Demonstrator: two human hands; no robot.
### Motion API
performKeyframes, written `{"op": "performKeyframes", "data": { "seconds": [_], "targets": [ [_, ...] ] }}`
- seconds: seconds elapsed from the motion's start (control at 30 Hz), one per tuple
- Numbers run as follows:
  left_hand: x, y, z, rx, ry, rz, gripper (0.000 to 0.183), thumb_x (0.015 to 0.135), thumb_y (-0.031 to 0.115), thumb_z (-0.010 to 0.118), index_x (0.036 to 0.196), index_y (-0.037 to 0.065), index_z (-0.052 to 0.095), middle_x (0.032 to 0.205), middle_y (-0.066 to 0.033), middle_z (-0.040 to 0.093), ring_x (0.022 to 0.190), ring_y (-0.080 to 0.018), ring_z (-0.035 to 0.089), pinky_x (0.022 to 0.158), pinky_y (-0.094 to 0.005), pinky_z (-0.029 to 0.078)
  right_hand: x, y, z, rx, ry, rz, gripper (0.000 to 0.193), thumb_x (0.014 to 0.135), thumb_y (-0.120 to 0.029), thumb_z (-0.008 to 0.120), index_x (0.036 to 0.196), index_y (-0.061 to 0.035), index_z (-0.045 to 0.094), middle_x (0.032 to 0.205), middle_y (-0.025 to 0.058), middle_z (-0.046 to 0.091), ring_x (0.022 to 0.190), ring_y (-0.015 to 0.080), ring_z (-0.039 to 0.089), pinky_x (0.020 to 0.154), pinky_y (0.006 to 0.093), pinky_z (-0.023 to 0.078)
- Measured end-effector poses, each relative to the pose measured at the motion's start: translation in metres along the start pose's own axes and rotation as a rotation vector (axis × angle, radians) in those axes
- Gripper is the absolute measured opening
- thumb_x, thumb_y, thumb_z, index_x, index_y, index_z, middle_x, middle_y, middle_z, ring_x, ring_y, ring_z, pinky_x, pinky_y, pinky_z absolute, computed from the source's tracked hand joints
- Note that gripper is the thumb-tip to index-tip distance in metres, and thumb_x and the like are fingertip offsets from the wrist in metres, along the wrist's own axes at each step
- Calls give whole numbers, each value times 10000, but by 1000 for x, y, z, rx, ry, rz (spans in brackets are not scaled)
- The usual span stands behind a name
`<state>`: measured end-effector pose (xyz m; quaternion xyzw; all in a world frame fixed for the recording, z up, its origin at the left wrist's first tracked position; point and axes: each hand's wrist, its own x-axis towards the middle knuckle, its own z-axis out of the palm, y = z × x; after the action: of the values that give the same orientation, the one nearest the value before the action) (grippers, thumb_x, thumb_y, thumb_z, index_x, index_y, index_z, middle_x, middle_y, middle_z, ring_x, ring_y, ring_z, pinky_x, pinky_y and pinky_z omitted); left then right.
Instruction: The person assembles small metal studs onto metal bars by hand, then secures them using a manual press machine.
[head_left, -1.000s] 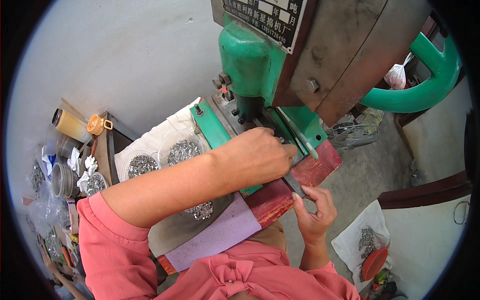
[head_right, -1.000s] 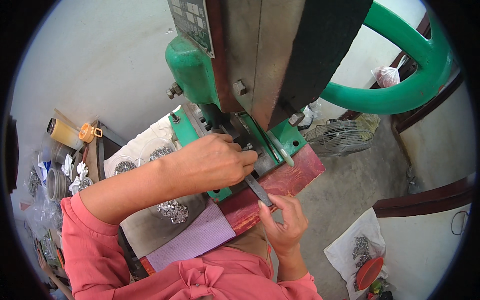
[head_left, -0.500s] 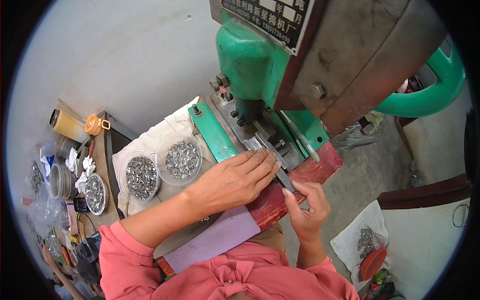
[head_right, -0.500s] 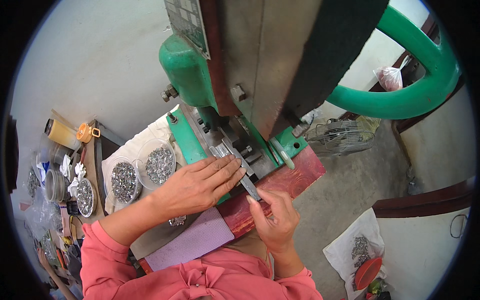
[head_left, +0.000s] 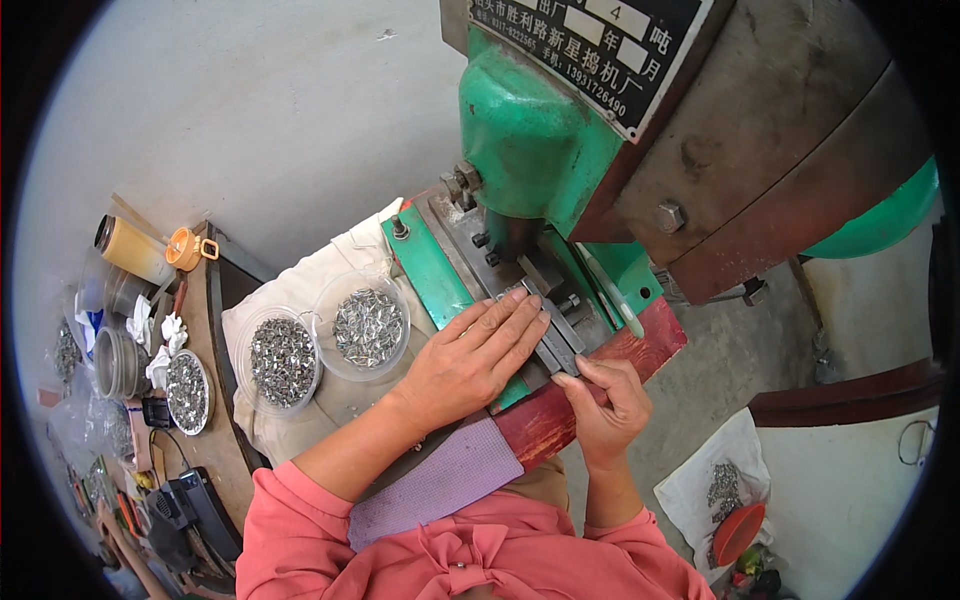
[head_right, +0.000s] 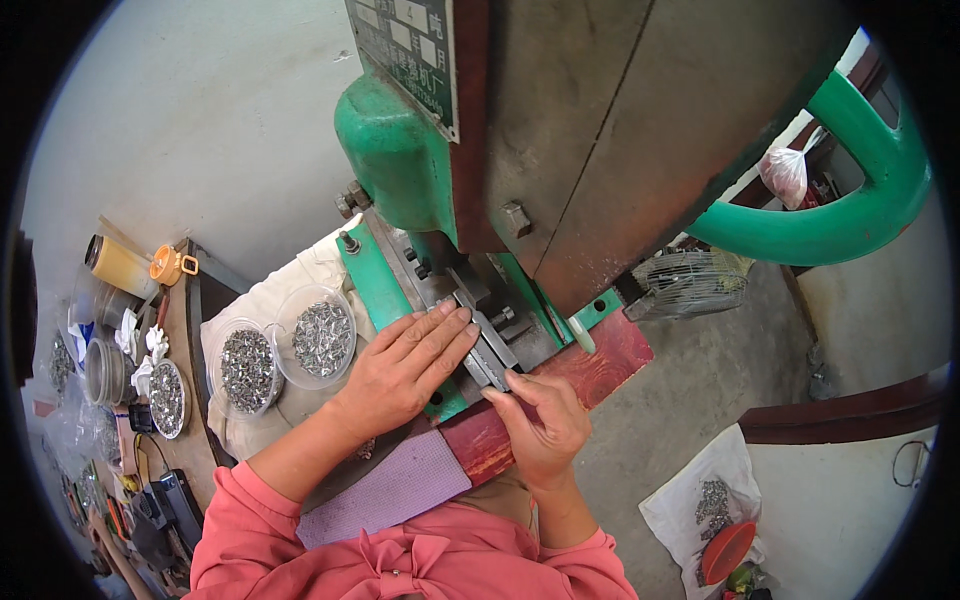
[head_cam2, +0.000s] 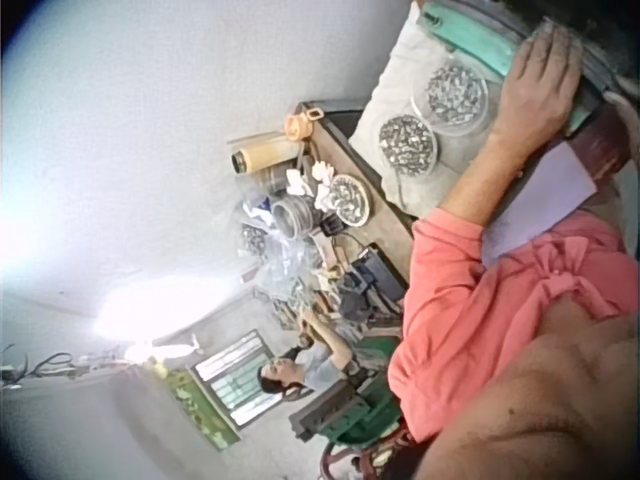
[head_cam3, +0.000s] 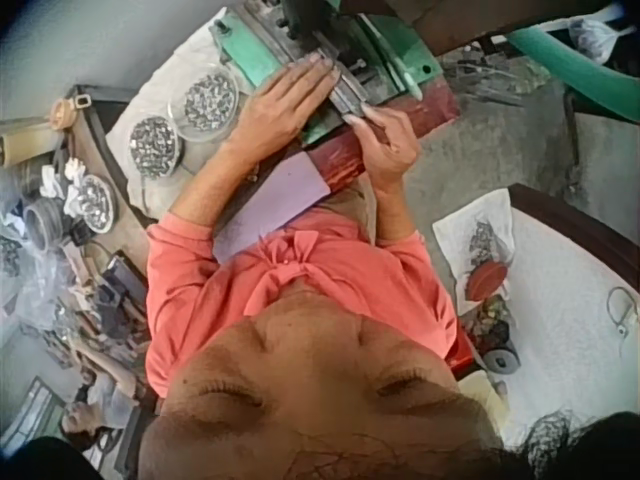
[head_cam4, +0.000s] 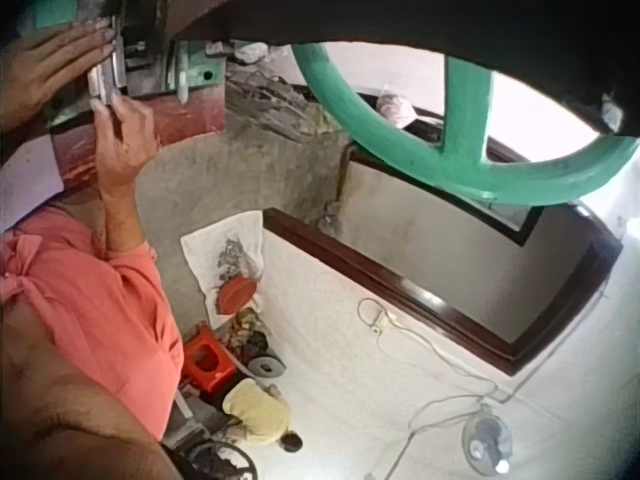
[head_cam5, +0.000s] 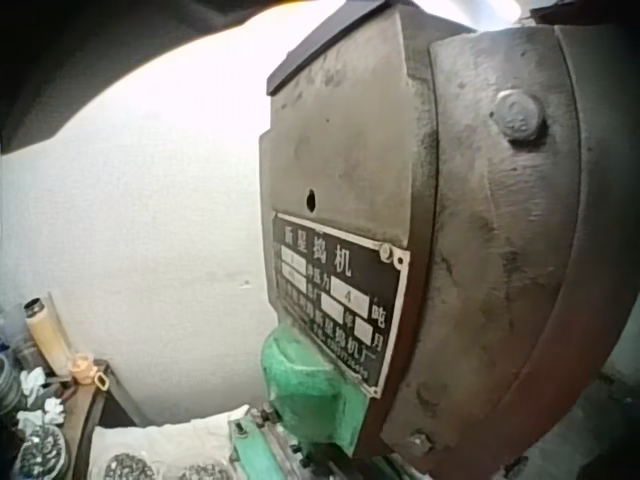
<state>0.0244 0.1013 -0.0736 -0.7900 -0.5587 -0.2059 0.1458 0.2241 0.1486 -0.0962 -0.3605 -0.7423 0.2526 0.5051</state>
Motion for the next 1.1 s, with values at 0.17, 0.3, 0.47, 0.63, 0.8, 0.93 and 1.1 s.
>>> {"op": "performKeyframes", "data": {
  "seconds": [0.17,0.3,0.47,0.63,0.8,0.93,1.1],
  "targets": [
    [0,-1,6,15,75,29,464,881,177,549,1321,35,589,1379,-124,591,1300,-267,562,1050,-385,452,0,2,0,26,16,-63,310,685,-2,882,966,-15,751,874,102,699,746,185,675,661,269,534],
    [-1,-1,10,-7,76,3,453,884,174,550,1315,42,597,1384,-118,590,1299,-265,564,1038,-379,457,0,3,-1,16,18,-52,310,701,5,870,988,-16,755,890,107,709,750,191,678,670,271,539],
    [0,1,12,-18,114,0,443,891,161,545,1318,57,606,1375,-99,603,1295,-244,571,1021,-369,454,0,1,-3,10,6,-66,306,714,19,853,999,-12,746,910,112,712,776,206,682,695,284,545],
    [1,3,9,-19,110,-18,439,892,151,546,1318,70,616,1366,-82,615,1290,-228,578,1013,-361,447,-2,0,-2,20,-10,-22,327,725,25,840,1028,-11,724,939,123,712,818,229,688,734,297,549],
    [4,4,8,-78,102,-57,446,873,130,567,1312,68,617,1349,-86,625,1271,-237,593,1009,-368,452,-3,-1,1,2,25,-10,327,726,27,837,1028,-10,718,945,125,711,832,234,693,743,302,551],
    [4,0,5,-200,136,-62,501,816,33,618,1316,44,606,1351,-101,624,1264,-257,599,1025,-379,459,-1,-3,-1,-13,26,-72,318,726,32,833,1021,-9,720,946,124,711,825,227,695,738,301,551],
    [-5,-2,-2,-484,263,-234,608,760,-79,627,1357,21,565,1373,-171,590,1257,-318,584,1023,-416,471,2,-5,-5,-26,-4,-37,306,722,35,834,1005,-4,725,922,119,706,804,208,694,715,288,549]
  ]
}}
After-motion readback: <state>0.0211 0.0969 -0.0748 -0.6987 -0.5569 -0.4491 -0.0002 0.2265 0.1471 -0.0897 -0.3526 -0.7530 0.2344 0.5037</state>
